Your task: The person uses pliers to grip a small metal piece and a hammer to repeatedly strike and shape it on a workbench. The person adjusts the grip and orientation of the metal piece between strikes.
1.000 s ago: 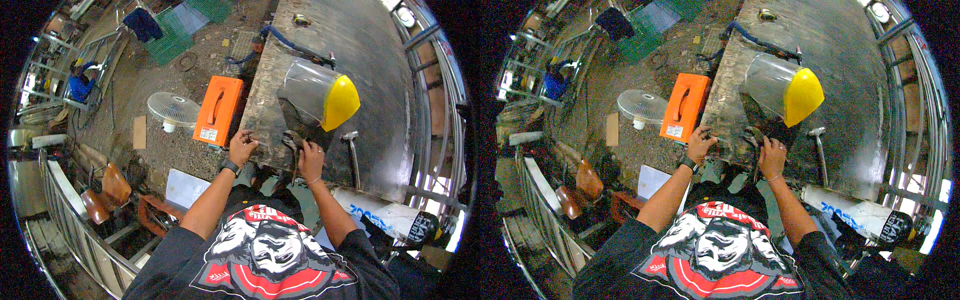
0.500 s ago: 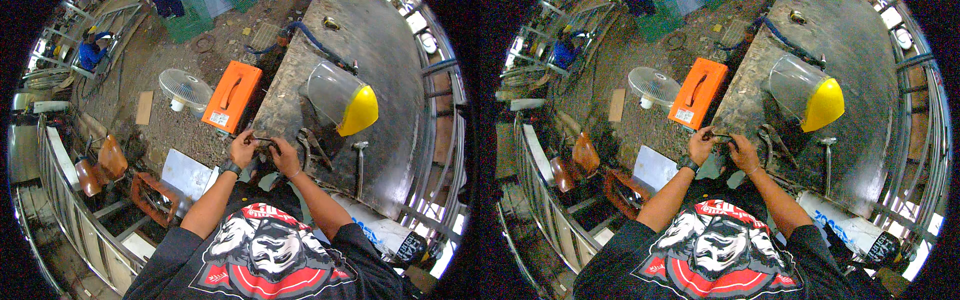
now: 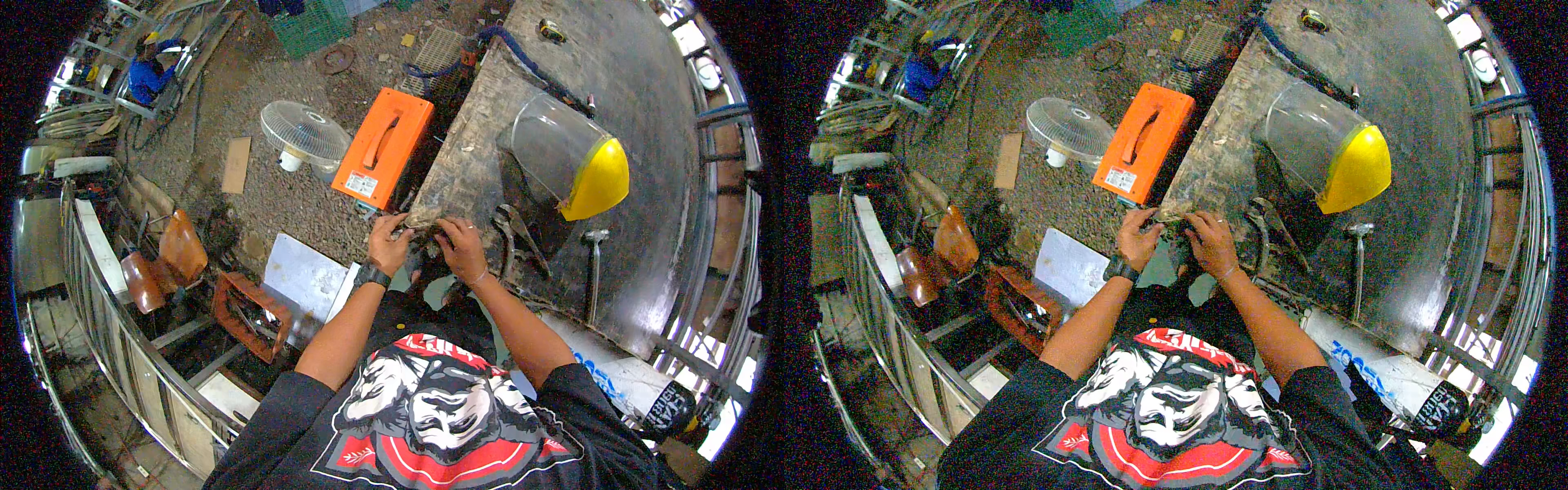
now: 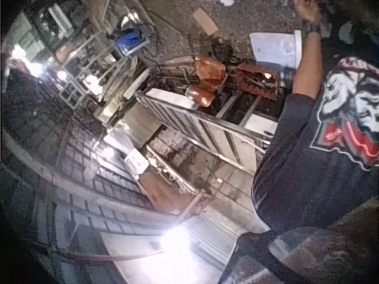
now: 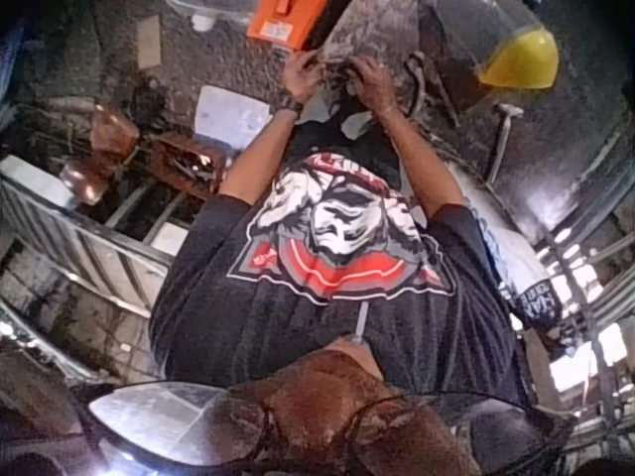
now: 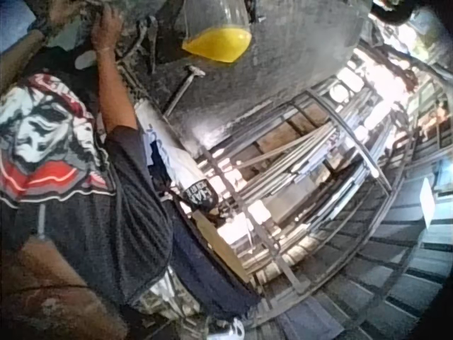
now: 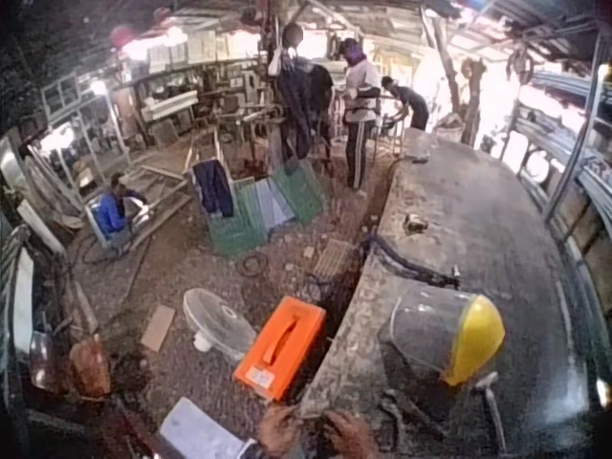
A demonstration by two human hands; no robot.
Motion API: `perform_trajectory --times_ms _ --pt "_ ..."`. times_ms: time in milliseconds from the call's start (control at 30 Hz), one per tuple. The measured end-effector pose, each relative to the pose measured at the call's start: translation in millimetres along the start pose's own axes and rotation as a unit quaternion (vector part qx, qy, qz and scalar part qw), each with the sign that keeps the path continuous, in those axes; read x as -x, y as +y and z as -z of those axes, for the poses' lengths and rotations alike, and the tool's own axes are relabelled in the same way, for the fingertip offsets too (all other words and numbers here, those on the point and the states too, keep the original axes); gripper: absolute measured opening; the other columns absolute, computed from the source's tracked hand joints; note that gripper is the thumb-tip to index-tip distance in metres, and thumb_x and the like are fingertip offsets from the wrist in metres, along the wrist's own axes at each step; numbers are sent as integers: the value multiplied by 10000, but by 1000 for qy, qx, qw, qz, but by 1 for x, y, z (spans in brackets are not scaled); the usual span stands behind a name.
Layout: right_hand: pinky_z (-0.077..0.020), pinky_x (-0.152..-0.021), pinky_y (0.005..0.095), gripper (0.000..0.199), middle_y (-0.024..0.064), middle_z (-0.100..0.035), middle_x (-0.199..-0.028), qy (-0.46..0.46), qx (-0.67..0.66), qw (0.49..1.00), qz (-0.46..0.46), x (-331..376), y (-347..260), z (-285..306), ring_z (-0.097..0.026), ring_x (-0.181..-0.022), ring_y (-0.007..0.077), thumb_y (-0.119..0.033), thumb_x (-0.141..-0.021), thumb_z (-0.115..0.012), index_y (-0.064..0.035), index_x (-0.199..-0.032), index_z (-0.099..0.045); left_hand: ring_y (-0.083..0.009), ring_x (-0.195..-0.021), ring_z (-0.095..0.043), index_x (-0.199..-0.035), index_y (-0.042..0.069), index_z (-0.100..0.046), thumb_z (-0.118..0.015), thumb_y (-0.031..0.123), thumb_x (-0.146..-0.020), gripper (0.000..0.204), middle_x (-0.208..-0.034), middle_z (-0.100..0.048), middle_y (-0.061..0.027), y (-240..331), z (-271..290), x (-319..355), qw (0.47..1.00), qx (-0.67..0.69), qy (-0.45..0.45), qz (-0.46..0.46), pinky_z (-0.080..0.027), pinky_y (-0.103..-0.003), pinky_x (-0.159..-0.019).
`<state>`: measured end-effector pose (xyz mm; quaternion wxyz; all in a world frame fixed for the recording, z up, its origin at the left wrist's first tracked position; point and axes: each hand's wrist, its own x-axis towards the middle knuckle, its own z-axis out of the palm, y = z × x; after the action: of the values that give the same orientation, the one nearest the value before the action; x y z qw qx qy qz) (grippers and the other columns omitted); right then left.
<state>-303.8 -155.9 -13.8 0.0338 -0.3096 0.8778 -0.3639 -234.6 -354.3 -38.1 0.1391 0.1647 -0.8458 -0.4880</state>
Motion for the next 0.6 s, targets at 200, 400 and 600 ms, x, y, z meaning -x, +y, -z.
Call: perform_trajectory --times_ms 200,400,600 --pt "-476 -980 479 437 169 -623 -1230 22 11 1000 4 -1 7 -5 -572 -1140 398 -142 -845 -764 -52 -1257 -647 -271 -1069 -689 -1199 50 -722 -826 140 -821 403 -1143 -714 -152 -6 -8 11 999 34 26 28 -536 -342 -930" --pt "-458 -984 463 411 152 -621 -1238 49 48 997 -21 7 8 -3 -580 -1127 367 -165 -808 -813 -54 -1184 -690 -330 -1110 -687 -1213 43 -723 -817 126 -844 390 -1202 -710 -181 -11 -14 18 995 43 22 85 -540 -391 -954" --pt "-448 -986 455 352 127 -632 -1218 93 42 995 -12 7 8 -7 -591 -1099 343 -141 -799 -818 -67 -1128 -717 -222 -1020 -700 -1196 53 -733 -835 122 -838 378 -1137 -731 -114 -19 -17 21 998 17 40 50 -547 -329 -909"
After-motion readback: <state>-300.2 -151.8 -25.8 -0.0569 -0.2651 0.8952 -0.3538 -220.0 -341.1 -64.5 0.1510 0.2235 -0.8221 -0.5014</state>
